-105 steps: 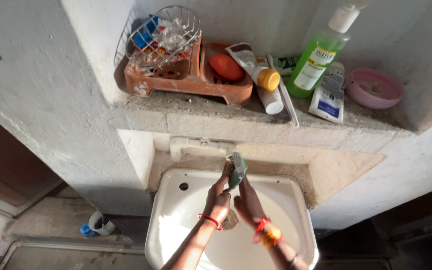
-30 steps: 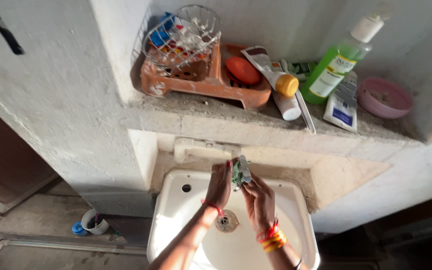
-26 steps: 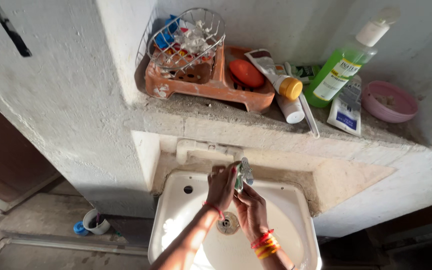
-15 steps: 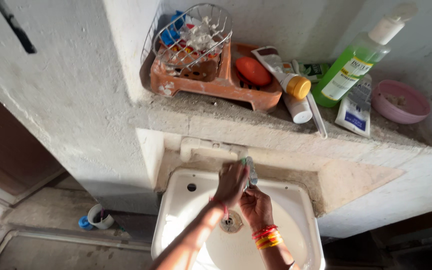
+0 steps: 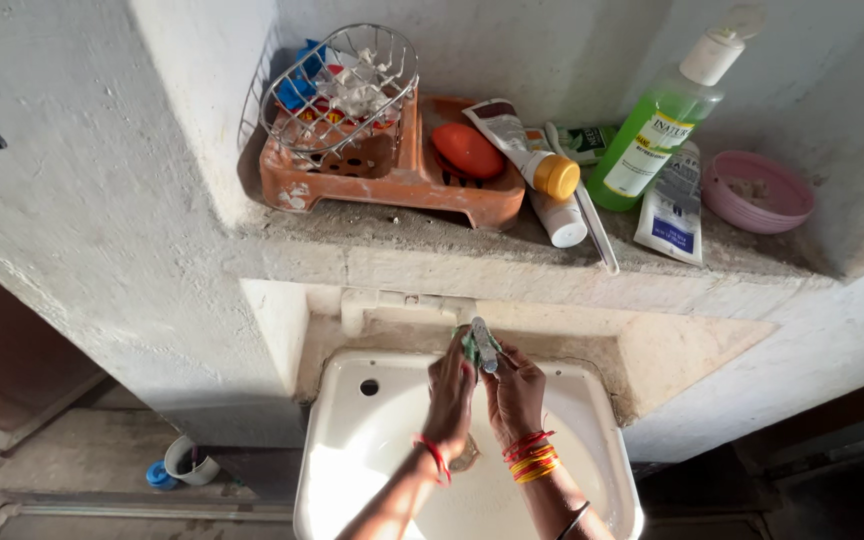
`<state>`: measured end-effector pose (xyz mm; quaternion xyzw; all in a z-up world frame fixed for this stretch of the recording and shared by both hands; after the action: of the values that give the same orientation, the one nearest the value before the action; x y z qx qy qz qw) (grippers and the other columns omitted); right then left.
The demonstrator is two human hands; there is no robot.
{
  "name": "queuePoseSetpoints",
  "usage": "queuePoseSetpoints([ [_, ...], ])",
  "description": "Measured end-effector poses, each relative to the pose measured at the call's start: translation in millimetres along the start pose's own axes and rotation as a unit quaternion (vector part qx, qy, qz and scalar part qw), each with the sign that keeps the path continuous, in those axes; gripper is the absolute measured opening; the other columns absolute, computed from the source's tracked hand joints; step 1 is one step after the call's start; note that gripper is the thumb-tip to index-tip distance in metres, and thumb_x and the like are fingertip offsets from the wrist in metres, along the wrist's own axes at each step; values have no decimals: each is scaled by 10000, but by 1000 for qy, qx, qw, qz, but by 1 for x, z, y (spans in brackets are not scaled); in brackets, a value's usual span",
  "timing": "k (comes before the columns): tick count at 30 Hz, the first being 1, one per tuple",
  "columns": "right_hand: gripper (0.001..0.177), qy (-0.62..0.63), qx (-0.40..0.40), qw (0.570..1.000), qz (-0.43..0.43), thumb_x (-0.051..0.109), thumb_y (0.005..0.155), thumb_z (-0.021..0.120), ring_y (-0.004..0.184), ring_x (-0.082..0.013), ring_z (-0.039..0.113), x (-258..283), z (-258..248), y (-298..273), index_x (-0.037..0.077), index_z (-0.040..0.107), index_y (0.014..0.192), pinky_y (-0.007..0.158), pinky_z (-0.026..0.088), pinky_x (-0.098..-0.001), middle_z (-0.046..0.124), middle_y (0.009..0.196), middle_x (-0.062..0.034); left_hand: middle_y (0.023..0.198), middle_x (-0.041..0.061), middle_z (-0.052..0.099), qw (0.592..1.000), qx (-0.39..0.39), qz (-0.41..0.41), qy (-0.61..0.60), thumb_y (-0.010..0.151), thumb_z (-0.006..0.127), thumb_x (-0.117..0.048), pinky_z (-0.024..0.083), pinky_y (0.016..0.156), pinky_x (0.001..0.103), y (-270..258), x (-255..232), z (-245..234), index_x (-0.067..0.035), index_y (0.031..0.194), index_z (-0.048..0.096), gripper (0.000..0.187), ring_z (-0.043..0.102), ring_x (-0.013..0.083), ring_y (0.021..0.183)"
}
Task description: The person scrubs the interior of a white ceramic sink with a green scouring pad, then rinses the pad under running water. They proceed to scrub the metal faucet and surrounding area, repeatedly rinsing the pad and continuing to clean the sink basin and faucet.
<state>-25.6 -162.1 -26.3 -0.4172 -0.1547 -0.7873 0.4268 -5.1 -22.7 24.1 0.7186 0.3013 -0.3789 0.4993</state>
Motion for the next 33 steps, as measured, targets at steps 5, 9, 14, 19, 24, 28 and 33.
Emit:
queuePoseSetpoints([
  [5, 255, 93, 16, 994, 60, -75, 937, 536, 978, -264, 693, -19, -3, -15, -116, 584, 1184, 909, 576, -402, 692, 1108, -184, 1277, 161, 633, 951, 225, -90, 192, 1111, 210, -455, 426, 1111, 435, 38, 45, 18, -152, 1339, 607, 549, 547, 318, 1200],
  [9, 304, 101, -1, 993, 55, -58, 916, 531, 1005, -280, 694, -20, -12, -24, -115, 602, 1206, 944, 575, -403, 687, 1128, -192, 1439, 235, 494, 994, 70, -75, 49, 1113, 266, -444, 340, 1149, 493, 15, 30, 17, -57, 1468, 425, 548, 470, 397, 1278],
  [14, 306, 53, -8, 997, 49, -50, 916, 582, 1046, -303, 690, -5, -16, -31, -138, 611, 1208, 969, 574, -412, 686, 1157, -217, 1610, 229, 362, 999, 34, -42, 8, 1032, 413, -446, 286, 1149, 515, -5, 12, 15, -48, 1578, 301, 685, 412, 419, 1358],
  [19, 307, 33, -14, 997, 66, -39, 913, 582, 1050, -309, 691, -5, -14, -36, -147, 614, 1199, 962, 573, -426, 705, 1174, -207, 1373, 196, 643, 967, 203, -152, -10, 902, 609, -551, 500, 1104, 445, 32, 33, 20, -60, 1491, 432, 787, 629, 340, 1299],
  [24, 325, 46, -2, 997, 55, -33, 881, 584, 1040, -320, 702, -3, -22, -46, -144, 640, 1182, 945, 570, -425, 721, 1152, -230, 1600, 247, 336, 991, 69, -85, -79, 921, 658, -592, 435, 1139, 443, 8, 4, 20, -23, 1597, 191, 1000, 448, 406, 1432],
  [28, 270, 4, -38, 995, 88, -48, 868, 649, 997, -341, 704, -9, -35, -54, -151, 636, 1117, 914, 587, -459, 704, 1088, -233, 1633, 237, 293, 985, 132, -100, -50, 842, 715, -603, 399, 1145, 418, 27, 8, 16, -40, 1627, 112, 1139, 423, 386, 1435],
  [33, 226, 1, -38, 994, 101, -55, 859, 672, 917, -321, 686, -19, -44, -65, -120, 645, 1074, 888, 589, -462, 701, 1056, -198, 1480, 199, 505, 979, 158, -116, -61, 636, 867, -616, 468, 1134, 401, 28, 11, 13, -34, 1539, 316, 1207, 531, 342, 1386],
])
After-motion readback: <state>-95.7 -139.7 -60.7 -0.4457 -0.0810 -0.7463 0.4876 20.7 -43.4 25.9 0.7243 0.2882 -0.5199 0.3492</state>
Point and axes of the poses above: each hand's wrist, its own y-axis towards the middle knuckle, its own z-axis out of the palm, x = y × z, the point moved 8 cm from there along y, towards the middle knuckle
